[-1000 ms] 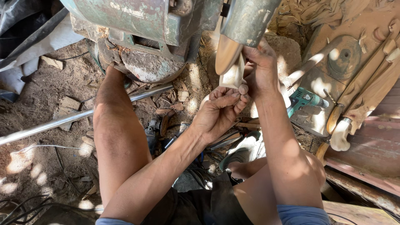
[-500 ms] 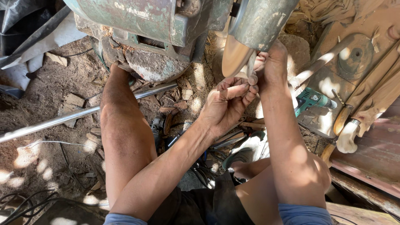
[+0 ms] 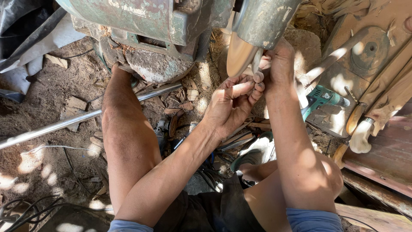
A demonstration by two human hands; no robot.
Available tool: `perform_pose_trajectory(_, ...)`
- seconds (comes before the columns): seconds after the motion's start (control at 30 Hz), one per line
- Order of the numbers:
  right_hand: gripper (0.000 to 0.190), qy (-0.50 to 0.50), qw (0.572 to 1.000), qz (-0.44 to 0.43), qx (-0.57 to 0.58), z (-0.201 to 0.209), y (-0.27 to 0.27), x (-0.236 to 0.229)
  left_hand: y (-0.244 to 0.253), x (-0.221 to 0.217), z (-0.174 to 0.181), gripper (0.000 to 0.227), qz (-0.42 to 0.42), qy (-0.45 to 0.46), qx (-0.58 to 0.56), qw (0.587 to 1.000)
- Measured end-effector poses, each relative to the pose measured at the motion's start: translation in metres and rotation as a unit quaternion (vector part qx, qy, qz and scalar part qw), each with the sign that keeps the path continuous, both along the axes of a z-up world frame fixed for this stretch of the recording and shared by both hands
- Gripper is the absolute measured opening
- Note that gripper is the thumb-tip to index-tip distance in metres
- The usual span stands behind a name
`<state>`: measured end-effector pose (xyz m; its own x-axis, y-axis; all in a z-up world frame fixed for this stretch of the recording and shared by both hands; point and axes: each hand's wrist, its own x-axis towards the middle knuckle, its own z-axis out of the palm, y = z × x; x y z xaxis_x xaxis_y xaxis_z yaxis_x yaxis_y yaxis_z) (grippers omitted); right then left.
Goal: The person sits on the floor and uses a bench grinder to shape a small wooden piece. They hold the wood with both hands, pressing it against the spinning wheel to smooth and contour its surface, frequently rotating the piece to work on different sides.
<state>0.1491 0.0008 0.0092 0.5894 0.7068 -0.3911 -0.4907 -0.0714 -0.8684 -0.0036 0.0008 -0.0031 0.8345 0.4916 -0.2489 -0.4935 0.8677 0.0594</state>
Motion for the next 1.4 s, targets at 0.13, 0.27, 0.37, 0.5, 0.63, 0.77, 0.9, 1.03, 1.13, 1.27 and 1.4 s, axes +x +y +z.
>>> perform_pose_trajectory(0.13, 0.027, 0.016, 0.999, 0.017, 0.043, -0.011, -0.003, 0.007, 0.001, 0.001, 0.001, 0.014, 0.0, 0.016, 0.007, 1.0)
perform_pose_trajectory(0.27, 0.03, -0.023, 0.998, 0.017, 0.055, -0.016, -0.003, 0.01, 0.001, 0.001, 0.001, 0.01, 0.003, 0.004, 0.003, 1.0)
perform_pose_trajectory(0.37, 0.031, -0.062, 0.997, 0.018, 0.037, -0.016, -0.001, 0.011, -0.001, 0.0, 0.0, 0.01, 0.0, 0.01, -0.008, 1.0)
perform_pose_trajectory(0.5, 0.041, -0.086, 0.996, 0.019, 0.006, -0.017, -0.001, 0.01, -0.004, -0.003, -0.001, 0.013, -0.001, 0.03, -0.012, 0.999)
perform_pose_trajectory(0.63, 0.059, -0.084, 0.993, 0.052, 0.067, -0.016, -0.005, 0.01, -0.006, -0.005, 0.0, 0.014, -0.006, 0.016, -0.003, 1.0)
perform_pose_trajectory(0.77, 0.071, -0.127, 0.988, 0.071, 0.048, -0.016, -0.008, 0.012, -0.01, -0.011, 0.001, 0.02, -0.011, -0.007, -0.002, 1.0)
perform_pose_trajectory(0.9, 0.078, -0.11, 0.989, 0.082, 0.06, -0.016, -0.012, 0.008, -0.016, -0.016, 0.001, 0.018, -0.013, -0.014, -0.018, 1.0)
perform_pose_trajectory(1.03, 0.08, -0.071, 0.994, 0.078, 0.038, -0.013, -0.018, 0.002, -0.021, -0.024, -0.001, 0.018, -0.025, 0.0, 0.009, 1.0)
perform_pose_trajectory(1.13, 0.081, -0.058, 0.995, 0.081, 0.022, -0.01, -0.025, -0.003, -0.026, -0.03, -0.003, 0.022, -0.03, 0.018, 0.02, 0.999)
perform_pose_trajectory(1.27, 0.077, -0.07, 0.986, 0.121, 0.093, -0.003, -0.033, -0.01, -0.033, -0.036, -0.003, 0.028, -0.034, 0.012, 0.019, 0.999)
perform_pose_trajectory(1.4, 0.075, -0.048, 0.988, 0.125, 0.082, 0.005, -0.039, -0.019, -0.039, -0.041, -0.003, 0.029, -0.04, 0.026, 0.013, 0.999)
